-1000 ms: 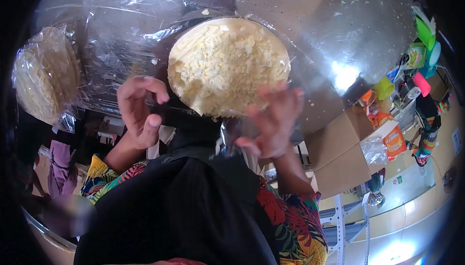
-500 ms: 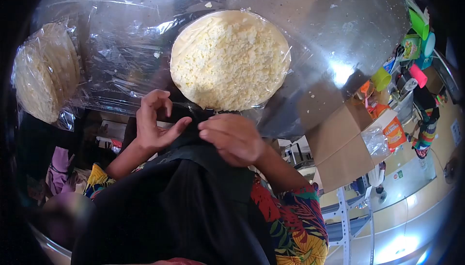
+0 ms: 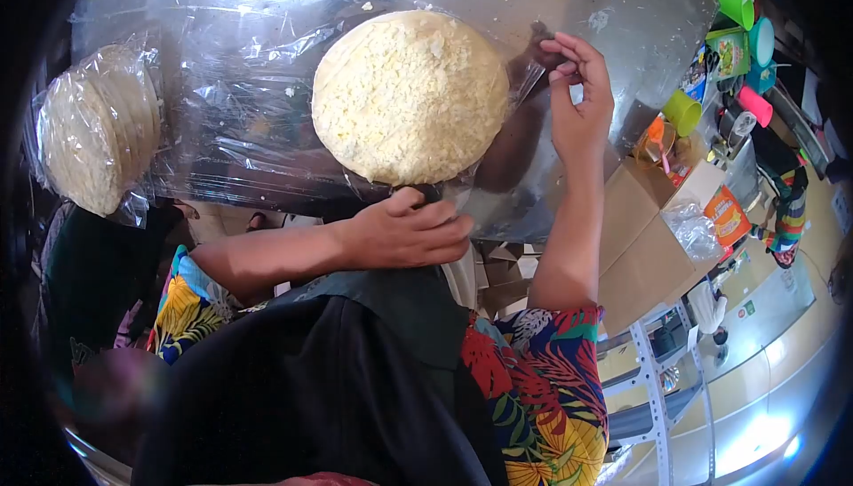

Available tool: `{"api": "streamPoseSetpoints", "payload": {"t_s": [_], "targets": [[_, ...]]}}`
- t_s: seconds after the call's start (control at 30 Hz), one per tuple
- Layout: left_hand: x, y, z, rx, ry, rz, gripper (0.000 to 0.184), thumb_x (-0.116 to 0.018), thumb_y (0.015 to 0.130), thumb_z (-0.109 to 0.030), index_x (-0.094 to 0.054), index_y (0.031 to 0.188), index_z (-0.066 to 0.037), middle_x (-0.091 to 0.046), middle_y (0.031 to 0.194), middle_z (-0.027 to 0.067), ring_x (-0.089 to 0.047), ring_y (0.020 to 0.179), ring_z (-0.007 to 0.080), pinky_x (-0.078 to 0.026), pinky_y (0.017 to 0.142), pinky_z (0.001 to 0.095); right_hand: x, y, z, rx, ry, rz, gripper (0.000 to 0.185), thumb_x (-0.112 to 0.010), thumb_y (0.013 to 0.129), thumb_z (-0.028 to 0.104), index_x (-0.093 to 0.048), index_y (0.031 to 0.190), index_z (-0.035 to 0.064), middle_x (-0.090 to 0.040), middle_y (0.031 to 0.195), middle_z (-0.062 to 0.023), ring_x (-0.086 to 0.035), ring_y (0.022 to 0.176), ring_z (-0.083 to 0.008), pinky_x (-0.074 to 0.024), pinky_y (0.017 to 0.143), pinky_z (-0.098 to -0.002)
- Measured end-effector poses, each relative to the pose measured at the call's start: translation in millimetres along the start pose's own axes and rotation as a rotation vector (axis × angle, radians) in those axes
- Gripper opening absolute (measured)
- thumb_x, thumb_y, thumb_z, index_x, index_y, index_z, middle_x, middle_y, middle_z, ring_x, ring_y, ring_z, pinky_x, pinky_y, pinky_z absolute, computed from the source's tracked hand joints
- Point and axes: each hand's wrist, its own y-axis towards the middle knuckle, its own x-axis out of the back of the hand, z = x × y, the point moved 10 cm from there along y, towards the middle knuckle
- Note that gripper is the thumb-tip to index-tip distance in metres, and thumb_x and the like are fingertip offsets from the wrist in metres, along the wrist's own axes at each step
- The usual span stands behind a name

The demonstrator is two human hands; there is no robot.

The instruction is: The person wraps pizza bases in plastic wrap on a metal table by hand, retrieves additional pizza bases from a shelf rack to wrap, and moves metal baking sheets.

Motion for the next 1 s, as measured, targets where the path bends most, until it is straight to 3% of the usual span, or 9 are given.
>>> {"api": "streamPoseSetpoints", "payload": {"t_s": [0.3,0.4,0.53,0.67,0.73,0.8,0.9,1.0], "targets": [[-26,4,4,0.032,-0.102,0.119,0.017,-0.049,0.077,-0.024,-0.051,0.094,-0.021,-0.046,0.08,-0.0053,-0.046,0.089,0.0111,-0.022,0.085,0.0371,-15,5,-3,-0.037,0.131,0.055,0.036,-0.053,0.079,-0.01,-0.053,0.113,0.0019,-0.058,0.083,-0.0024,-0.051,0.076,-0.007,-0.0392,0.069,-0.0194],[-29,-7,2,0.025,-0.144,0.147,0.021,-0.048,0.077,-0.023,-0.052,0.097,-0.019,-0.046,0.078,-0.0045,-0.048,0.087,0.0113,-0.022,0.085,0.0375,-20,8,-4,-0.041,0.033,0.063,0.034,-0.055,0.08,-0.008,-0.053,0.113,0.0018,-0.058,0.084,-0.0022,-0.051,0.075,-0.0078,-0.0401,0.07,-0.0201],[3,-16,31,0.088,-0.168,0.05,0.023,-0.049,0.077,-0.021,-0.055,0.1,-0.018,-0.05,0.086,-0.0025,-0.051,0.085,0.0131,-0.025,0.08,0.0375,-15,12,11,0.05,-0.111,0.006,0.035,-0.057,0.082,-0.004,-0.052,0.116,0.0012,-0.058,0.099,-0.0057,-0.052,0.083,-0.0114,-0.0422,0.08,-0.0249],[66,-46,86,0.288,-0.269,-0.187,0.023,-0.062,0.074,-0.02,-0.059,0.097,-0.016,-0.054,0.097,0.0013,-0.054,0.087,0.0161,-0.027,0.078,0.0366,10,35,12,0.105,0.008,-0.118,0.03,-0.053,0.084,-0.004,-0.053,0.114,-0.0013,-0.058,0.108,-0.0106,-0.054,0.092,-0.0151,-0.0424,0.085,-0.027],[95,-87,132,0.688,-0.038,-0.302,0.031,-0.071,0.068,-0.014,-0.058,0.096,-0.013,-0.055,0.096,0.0041,-0.053,0.091,0.0197,-0.029,0.077,0.0365,2,52,28,0.184,0.029,-0.1,0.028,-0.054,0.084,-0.005,-0.055,0.112,-0.0018,-0.058,0.108,-0.0113,-0.054,0.092,-0.0166,-0.0429,0.085,-0.028],[132,-126,163,0.915,0.11,-0.375,0.036,-0.073,0.066,-0.008,-0.056,0.097,-0.009,-0.054,0.101,0.0099,-0.052,0.097,0.026,-0.034,0.08,0.038,-16,79,59,0.258,0.04,-0.085,0.026,-0.054,0.083,-0.005,-0.056,0.109,-0.0023,-0.058,0.107,-0.0119,-0.055,0.093,-0.0182,-0.0435,0.085,-0.029],[161,-177,194,1.122,0.182,-0.434,0.034,-0.068,0.071,-0.002,-0.052,0.101,-0.005,-0.047,0.115,0.019,-0.047,0.109,0.0355,-0.036,0.094,0.0434,-96,103,158,0.634,-0.275,0.153,0.021,-0.059,0.078,-0.007,-0.059,0.099,-0.0029,-0.059,0.102,-0.0149,-0.057,0.088,-0.0277,-0.0463,0.079,-0.0349],[162,-197,209,1.138,0.194,-0.409,0.032,-0.068,0.071,-0.002,-0.053,0.1,-0.005,-0.045,0.121,0.0207,-0.042,0.117,0.0392,-0.033,0.098,0.0459,-180,114,221,0.831,-0.301,0.387,0.03,-0.064,0.071,-0.005,-0.06,0.1,0.0027,-0.058,0.101,-0.014,-0.058,0.088,-0.0307,-0.0463,0.078,-0.0372]]}}
